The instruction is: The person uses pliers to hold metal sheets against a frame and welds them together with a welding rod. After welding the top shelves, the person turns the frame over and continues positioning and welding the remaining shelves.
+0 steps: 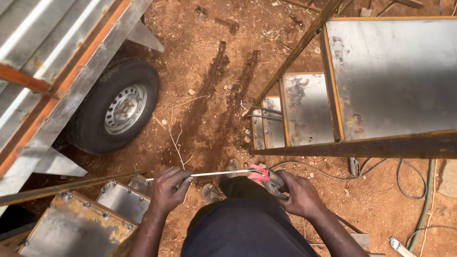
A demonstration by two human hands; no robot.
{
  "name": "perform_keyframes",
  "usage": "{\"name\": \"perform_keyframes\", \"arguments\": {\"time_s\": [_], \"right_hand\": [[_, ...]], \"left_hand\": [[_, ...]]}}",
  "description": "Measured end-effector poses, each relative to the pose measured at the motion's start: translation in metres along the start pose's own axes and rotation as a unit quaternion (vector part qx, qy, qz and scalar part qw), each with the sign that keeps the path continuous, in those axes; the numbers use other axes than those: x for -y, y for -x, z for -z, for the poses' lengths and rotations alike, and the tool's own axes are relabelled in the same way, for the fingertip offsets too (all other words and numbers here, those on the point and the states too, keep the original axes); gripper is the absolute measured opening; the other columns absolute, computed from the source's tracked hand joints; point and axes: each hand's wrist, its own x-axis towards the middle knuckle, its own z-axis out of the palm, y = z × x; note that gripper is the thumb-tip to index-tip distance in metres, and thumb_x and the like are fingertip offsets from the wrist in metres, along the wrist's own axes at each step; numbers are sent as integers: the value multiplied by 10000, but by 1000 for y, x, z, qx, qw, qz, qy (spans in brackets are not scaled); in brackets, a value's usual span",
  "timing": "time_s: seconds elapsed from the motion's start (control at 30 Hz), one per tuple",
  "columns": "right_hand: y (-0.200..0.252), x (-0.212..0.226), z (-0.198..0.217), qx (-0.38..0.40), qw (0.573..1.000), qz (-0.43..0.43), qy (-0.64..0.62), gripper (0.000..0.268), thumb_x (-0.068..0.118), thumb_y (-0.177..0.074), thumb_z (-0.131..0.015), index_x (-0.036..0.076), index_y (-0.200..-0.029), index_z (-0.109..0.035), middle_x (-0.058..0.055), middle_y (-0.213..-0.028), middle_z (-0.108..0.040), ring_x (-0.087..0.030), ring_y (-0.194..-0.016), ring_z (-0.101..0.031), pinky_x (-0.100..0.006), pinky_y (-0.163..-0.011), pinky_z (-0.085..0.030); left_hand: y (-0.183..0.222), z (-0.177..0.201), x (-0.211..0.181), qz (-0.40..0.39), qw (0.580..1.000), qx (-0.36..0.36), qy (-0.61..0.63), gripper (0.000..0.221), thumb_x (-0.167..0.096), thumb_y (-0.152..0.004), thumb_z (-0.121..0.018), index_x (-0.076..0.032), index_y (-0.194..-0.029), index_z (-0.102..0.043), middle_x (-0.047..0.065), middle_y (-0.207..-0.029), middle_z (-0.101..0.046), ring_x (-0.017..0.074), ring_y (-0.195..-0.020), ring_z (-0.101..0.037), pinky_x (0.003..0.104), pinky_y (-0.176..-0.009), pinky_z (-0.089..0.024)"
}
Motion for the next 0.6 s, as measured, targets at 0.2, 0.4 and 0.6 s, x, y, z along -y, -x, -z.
{"name": "perform_keyframes", "arguments": {"time_s": [0.2, 0.4, 0.6], "right_hand": [[-56, -1, 20, -3, 1000, -5, 13, 762, 309, -717, -858, 145, -1370, -500, -131, -1189, -709, -278, -1078, -724, -499, -1032, -545], [-89, 25, 67, 46, 999, -19, -14, 930, 305, -675, -880, 150, -1462, -408, -159, -1280, -642, -304, -1202, -647, -518, -1084, -502], [-104, -18, 34, 23, 959, -8, -284, 1078, 453, -735, -821, 152, -1618, -281, -193, -1401, -539, -321, -1263, -590, -502, -1042, -513]], "left_hand": [[-69, 14, -13, 22, 998, 30, -54, 116, -91, -801, -788, -76, -916, -789, 63, -845, -757, 209, -805, -716, 407, -771, -551], [-129, 15, 16, -13, 997, 20, -74, 124, -116, -787, -791, -77, -901, -767, 59, -855, -737, 233, -808, -691, 405, -755, -517], [-197, 10, 48, -31, 991, 39, -122, 170, -208, -795, -808, -87, -893, -741, 54, -867, -716, 246, -847, -675, 420, -802, -507]]}}
